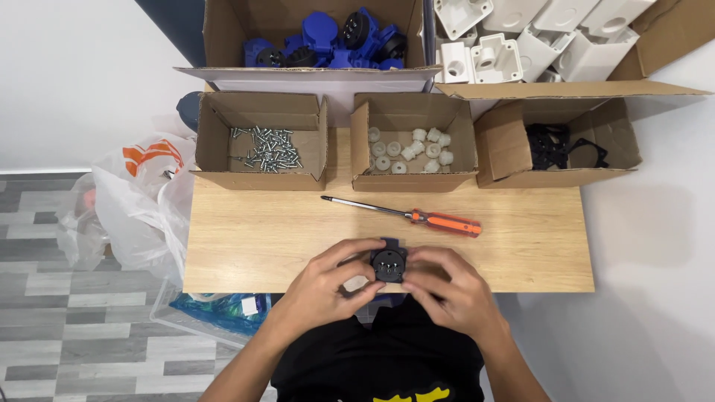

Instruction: Assembling small electrical components using a screwdriver and screws at a workbench

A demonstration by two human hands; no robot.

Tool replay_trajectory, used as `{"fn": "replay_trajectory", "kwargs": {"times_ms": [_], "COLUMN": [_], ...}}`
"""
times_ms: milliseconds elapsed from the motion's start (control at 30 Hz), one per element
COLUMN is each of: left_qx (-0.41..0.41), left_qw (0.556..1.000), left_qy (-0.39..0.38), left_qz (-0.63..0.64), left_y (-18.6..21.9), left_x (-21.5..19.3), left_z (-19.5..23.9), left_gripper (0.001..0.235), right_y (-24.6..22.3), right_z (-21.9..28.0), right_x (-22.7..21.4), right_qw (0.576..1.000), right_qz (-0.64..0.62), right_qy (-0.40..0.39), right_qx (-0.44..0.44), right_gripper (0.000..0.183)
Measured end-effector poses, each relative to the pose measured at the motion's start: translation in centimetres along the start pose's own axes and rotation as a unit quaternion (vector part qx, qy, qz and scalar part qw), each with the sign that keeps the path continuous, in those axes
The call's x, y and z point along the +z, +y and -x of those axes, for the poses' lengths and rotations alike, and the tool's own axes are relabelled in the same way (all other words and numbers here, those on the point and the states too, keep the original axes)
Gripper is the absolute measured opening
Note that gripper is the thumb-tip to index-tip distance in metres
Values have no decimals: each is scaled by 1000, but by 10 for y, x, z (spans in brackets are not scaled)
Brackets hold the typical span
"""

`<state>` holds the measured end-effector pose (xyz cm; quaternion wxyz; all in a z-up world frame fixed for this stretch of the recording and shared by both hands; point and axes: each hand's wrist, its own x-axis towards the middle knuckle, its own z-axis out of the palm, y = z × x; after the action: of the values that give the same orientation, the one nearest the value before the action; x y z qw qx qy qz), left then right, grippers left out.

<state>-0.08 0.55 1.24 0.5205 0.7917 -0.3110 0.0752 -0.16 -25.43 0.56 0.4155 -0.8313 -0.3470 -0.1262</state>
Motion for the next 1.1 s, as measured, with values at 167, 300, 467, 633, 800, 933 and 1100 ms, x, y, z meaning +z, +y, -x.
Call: {"fn": "replay_trajectory", "kwargs": {"times_ms": [167, 300, 467, 633, 800, 933, 1100], "left_qx": [-42, -57, -58, -61, -90, -100, -159], "left_qw": [998, 997, 997, 996, 996, 994, 982], "left_qy": [12, 34, 48, 66, 22, 48, 96], "left_qz": [41, 41, 33, 17, 9, 12, 41], "left_y": [8, 8, 5, 8, 18, 16, 13], "left_x": [2, 10, 15, 16, 7, 13, 11], "left_z": [-4, -2, 2, 4, -2, -7, -15], "left_gripper": [21, 33, 47, 47, 40, 26, 11], "right_y": [1, -3, -4, 2, 10, 9, 10], "right_z": [-10, -16, -17, -15, -6, -8, -12], "right_x": [1, 4, 8, 13, 15, 14, 10], "right_qw": [990, 985, 983, 980, 974, 974, 971], "right_qz": [-69, -72, -78, -107, -126, -142, -148], "right_qy": [26, 36, 55, 74, 79, 79, 80], "right_qx": [116, 154, 156, 152, 168, 160, 170], "right_gripper": [17, 13, 7, 6, 7, 5, 10]}}
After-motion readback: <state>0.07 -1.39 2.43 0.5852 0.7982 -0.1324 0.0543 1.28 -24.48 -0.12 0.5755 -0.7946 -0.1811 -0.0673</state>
